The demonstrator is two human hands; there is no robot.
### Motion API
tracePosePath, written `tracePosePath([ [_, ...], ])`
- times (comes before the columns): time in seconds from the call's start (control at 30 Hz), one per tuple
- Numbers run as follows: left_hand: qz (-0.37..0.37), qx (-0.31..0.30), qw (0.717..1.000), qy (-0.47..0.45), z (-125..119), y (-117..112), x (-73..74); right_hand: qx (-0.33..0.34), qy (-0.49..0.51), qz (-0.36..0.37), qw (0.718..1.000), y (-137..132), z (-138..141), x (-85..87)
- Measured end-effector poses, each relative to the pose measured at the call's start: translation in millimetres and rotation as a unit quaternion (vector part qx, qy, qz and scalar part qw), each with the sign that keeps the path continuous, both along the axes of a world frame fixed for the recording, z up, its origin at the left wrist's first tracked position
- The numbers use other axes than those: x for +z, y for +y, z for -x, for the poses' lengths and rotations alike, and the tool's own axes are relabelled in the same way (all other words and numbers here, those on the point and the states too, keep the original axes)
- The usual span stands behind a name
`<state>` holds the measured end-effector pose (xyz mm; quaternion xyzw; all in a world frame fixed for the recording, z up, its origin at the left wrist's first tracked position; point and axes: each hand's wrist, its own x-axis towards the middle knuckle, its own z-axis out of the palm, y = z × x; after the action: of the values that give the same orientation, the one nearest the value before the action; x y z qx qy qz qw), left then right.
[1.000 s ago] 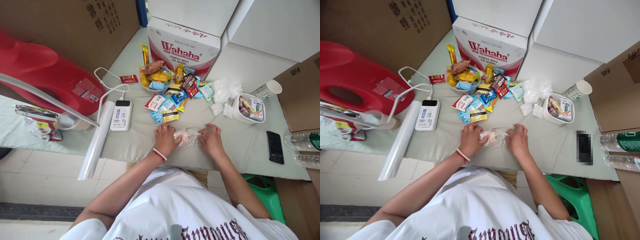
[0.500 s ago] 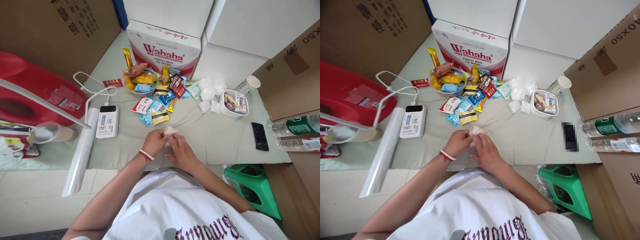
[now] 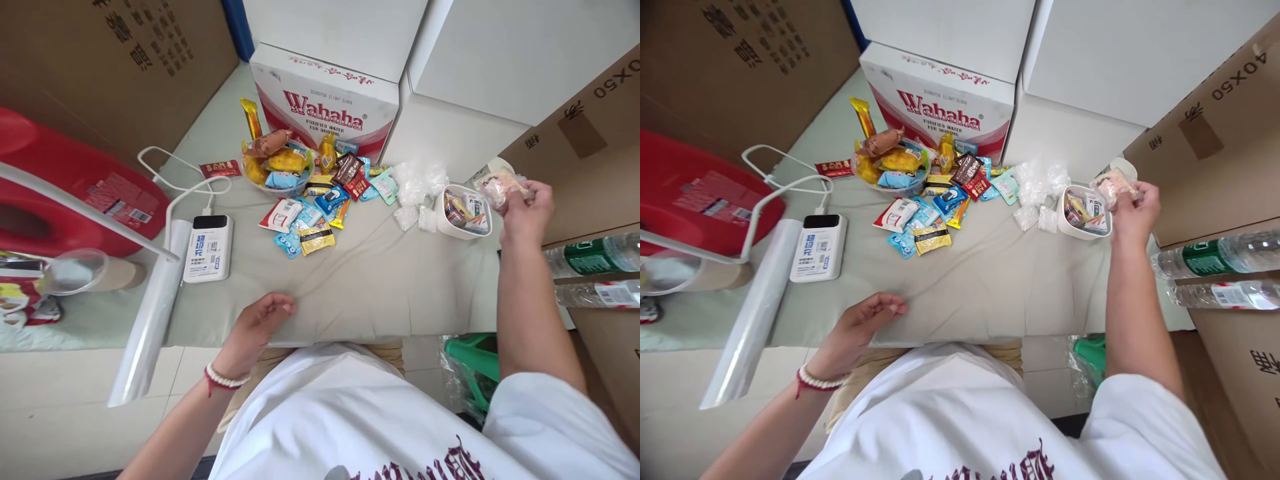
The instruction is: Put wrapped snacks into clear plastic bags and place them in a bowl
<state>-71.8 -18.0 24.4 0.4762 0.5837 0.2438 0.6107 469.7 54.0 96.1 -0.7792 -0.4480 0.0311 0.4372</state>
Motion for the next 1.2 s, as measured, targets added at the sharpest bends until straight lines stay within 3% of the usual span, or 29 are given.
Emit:
tracePosePath([
  [0.03,0.009,0.014,1.0,0.005,7.9,-6.1,-4.6,-0.064,0.04,0.026,0.997,18.6,-19.9,3.8],
  [0.1,0.019,0.03,0.999,0.005,18.1,-18.2,-9.8,-0.102,0.065,0.101,0.987,49.6,-37.6,1.3],
  [0.23,0.018,0.048,0.999,-0.002,23.6,-33.9,-9.7,-0.087,-0.007,0.175,0.981,75.4,-22.4,-19.2],
  [0.33,0.013,0.054,0.998,-0.006,24.2,-36.4,-9.7,-0.098,-0.129,0.21,0.964,71.0,-8.6,-18.3],
  [0.43,0.012,0.053,0.998,-0.01,25.3,-34.9,-11.4,-0.09,-0.23,0.176,0.953,57.6,5.6,-5.9],
  [0.5,0.016,0.054,0.998,-0.015,25.5,-33.3,-11.9,-0.047,-0.298,0.146,0.942,45.1,21.4,-4.4],
  [0.57,0.02,0.057,0.998,-0.024,25.0,-31.8,-11.0,0.025,-0.323,0.176,0.93,31.9,41.0,-14.5],
  [0.67,0.019,0.055,0.998,-0.028,24.7,-30.5,-8.6,0.104,-0.274,0.29,0.911,16.9,65.8,-45.4],
  [0.77,0.015,0.041,0.999,-0.027,27.5,-32.4,-7.3,0.102,-0.225,0.326,0.912,9.8,77.0,-71.4],
  [0.87,0.0,0.023,1.0,-0.016,29.4,-37.4,-7.6,0.081,-0.182,0.288,0.937,-1.3,88.0,-75.7],
  [0.93,-0.031,0.014,0.999,-0.002,24.5,-39.8,-6.5,0.074,-0.014,0.207,0.975,-17.1,106.3,-69.2],
  [0.97,-0.058,0.008,0.998,-0.001,19.0,-39.8,-5.0,0.081,0.114,0.158,0.977,-27.3,119.8,-64.9],
  [1.0,-0.093,0.0,0.996,-0.005,11.4,-38.6,-2.7,0.097,0.25,0.115,0.957,-38.2,135.8,-60.7],
  [1.07,-0.181,-0.024,0.983,-0.028,-9.5,-32.5,3.5,0.148,0.452,0.093,0.875,-58.9,171.9,-54.2],
  [1.13,-0.26,-0.053,0.963,-0.046,-34.8,-22.4,9.9,0.183,0.566,0.116,0.796,-73.9,207.1,-51.8],
  [1.2,-0.3,-0.072,0.95,-0.043,-59.5,-11.0,13.7,0.203,0.629,0.147,0.736,-81.7,235.6,-53.3],
])
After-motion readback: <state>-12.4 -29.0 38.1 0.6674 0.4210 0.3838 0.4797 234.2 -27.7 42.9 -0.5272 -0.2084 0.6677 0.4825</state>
